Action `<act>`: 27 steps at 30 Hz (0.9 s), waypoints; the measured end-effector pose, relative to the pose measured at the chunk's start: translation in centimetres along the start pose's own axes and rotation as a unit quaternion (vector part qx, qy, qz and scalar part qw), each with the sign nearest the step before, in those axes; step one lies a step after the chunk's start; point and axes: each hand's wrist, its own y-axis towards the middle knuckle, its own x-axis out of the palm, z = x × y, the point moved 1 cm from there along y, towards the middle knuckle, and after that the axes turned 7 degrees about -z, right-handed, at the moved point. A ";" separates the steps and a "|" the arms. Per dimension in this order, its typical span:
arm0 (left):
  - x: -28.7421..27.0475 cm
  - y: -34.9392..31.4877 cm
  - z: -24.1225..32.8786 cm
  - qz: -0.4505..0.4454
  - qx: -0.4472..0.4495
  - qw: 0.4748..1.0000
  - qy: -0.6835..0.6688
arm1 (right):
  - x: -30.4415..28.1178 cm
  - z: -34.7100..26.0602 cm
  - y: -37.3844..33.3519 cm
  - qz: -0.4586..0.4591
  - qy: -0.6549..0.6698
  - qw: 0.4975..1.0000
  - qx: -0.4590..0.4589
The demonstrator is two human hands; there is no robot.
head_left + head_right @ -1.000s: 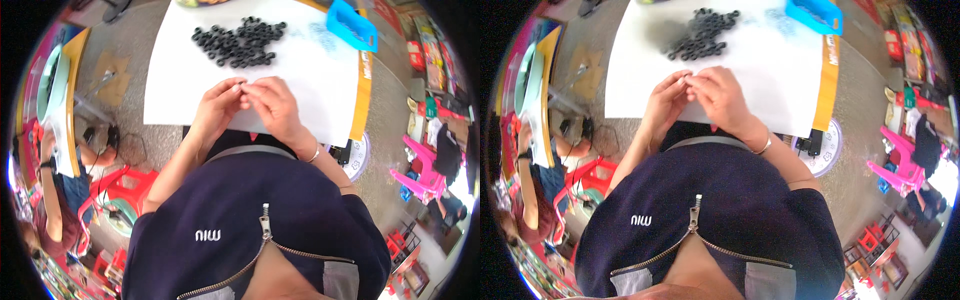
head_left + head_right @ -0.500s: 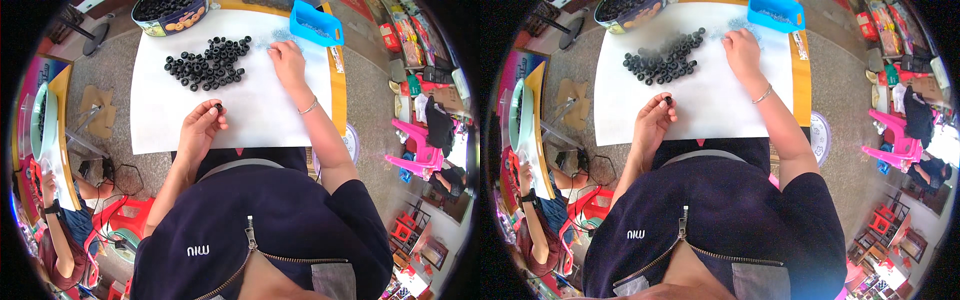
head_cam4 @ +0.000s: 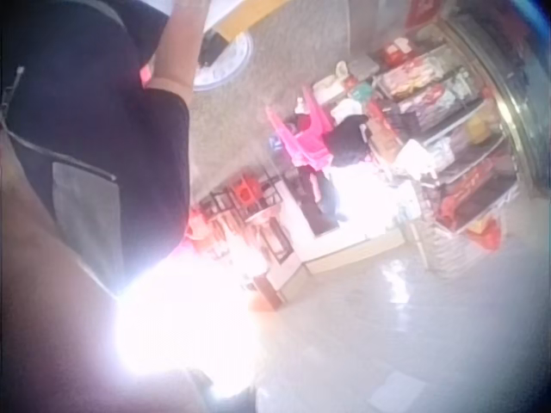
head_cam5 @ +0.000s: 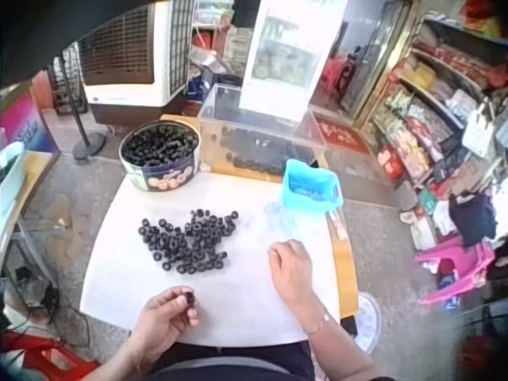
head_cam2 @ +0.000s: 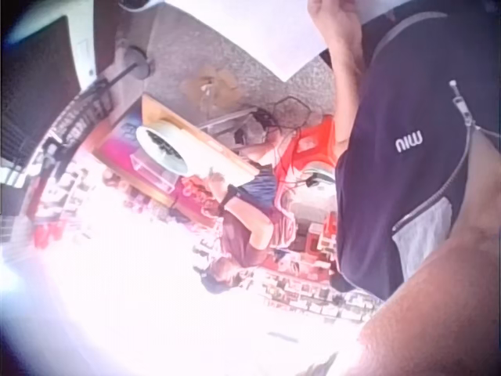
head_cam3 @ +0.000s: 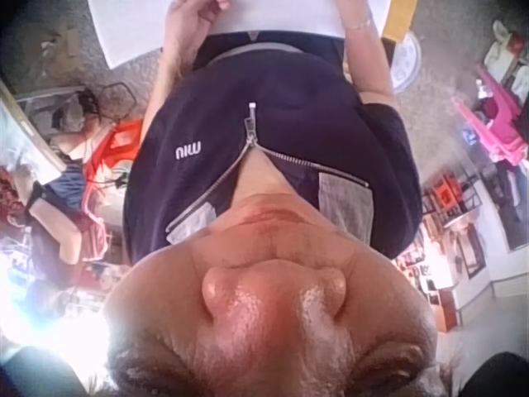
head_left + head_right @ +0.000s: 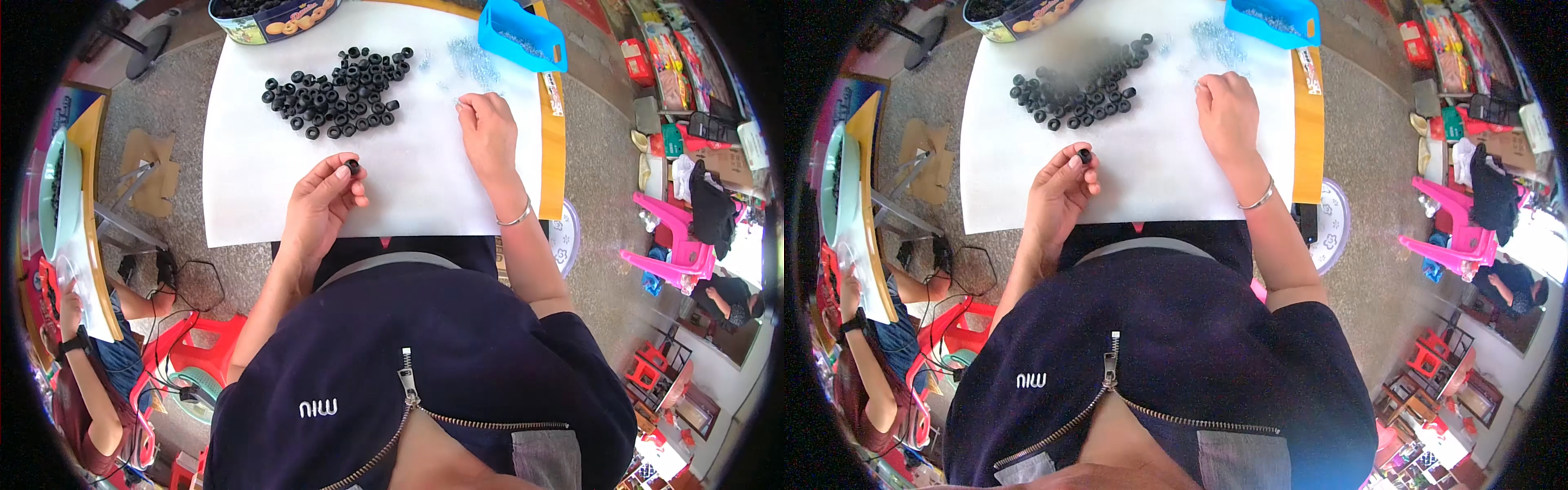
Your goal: The recorder is assembling small black rubber rings into plastic fittings on a white workspace.
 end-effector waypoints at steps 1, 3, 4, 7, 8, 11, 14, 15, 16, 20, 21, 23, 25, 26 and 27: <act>0.0 0.0 0.0 0.000 -0.001 1.000 -0.001 | -0.1 0.1 -0.3 -0.001 -0.018 1.000 -0.002; 0.0 0.0 0.0 0.000 0.000 1.000 0.005 | -0.2 0.4 -0.9 -0.003 -0.053 0.999 -0.007; 0.0 0.0 0.0 0.000 0.001 1.000 0.007 | -0.4 0.6 -1.2 -0.007 -0.052 0.999 -0.001; 0.0 -0.1 0.0 -0.001 0.000 1.000 0.010 | -1.3 1.0 -1.9 -0.018 -0.040 0.999 0.024; 0.1 -0.1 0.0 0.001 -0.001 1.000 0.017 | -1.5 1.1 -2.0 -0.022 -0.032 0.999 0.035; 0.2 -0.1 0.0 0.006 -0.004 0.999 0.031 | -1.9 1.1 -2.4 -0.042 0.059 0.993 0.097; 0.2 0.0 -0.1 0.006 -0.003 0.999 0.032 | -2.0 1.2 -2.6 -0.048 0.087 0.988 0.115; 0.1 0.1 -0.1 0.003 -0.002 0.999 0.033 | -2.0 1.2 -2.6 -0.047 0.081 0.989 0.112; 0.0 0.1 -0.1 0.002 0.000 0.999 0.033 | -2.1 1.0 -2.7 -0.044 0.052 0.994 0.085; 0.1 -0.1 -0.1 -0.001 0.004 0.999 0.038 | -2.3 1.2 -2.8 -0.055 0.022 0.998 0.034; 0.1 -0.1 -0.1 -0.003 0.004 0.999 0.037 | -2.3 1.3 -2.9 -0.062 0.036 0.997 0.035; 0.0 -0.1 -0.1 -0.006 0.004 0.999 0.037 | -2.5 1.5 -2.9 -0.061 0.041 0.996 0.041; 0.1 -0.1 -0.1 -0.010 0.004 0.999 0.037 | -2.5 1.7 -3.0 -0.049 0.039 0.997 0.051; 0.1 -0.1 -0.1 -0.010 0.004 0.999 0.037 | -2.3 1.9 -3.0 -0.037 0.033 0.997 0.059; 0.1 -0.1 -0.1 -0.010 0.004 0.999 0.037 | -2.1 1.9 -3.1 -0.025 0.028 0.997 0.067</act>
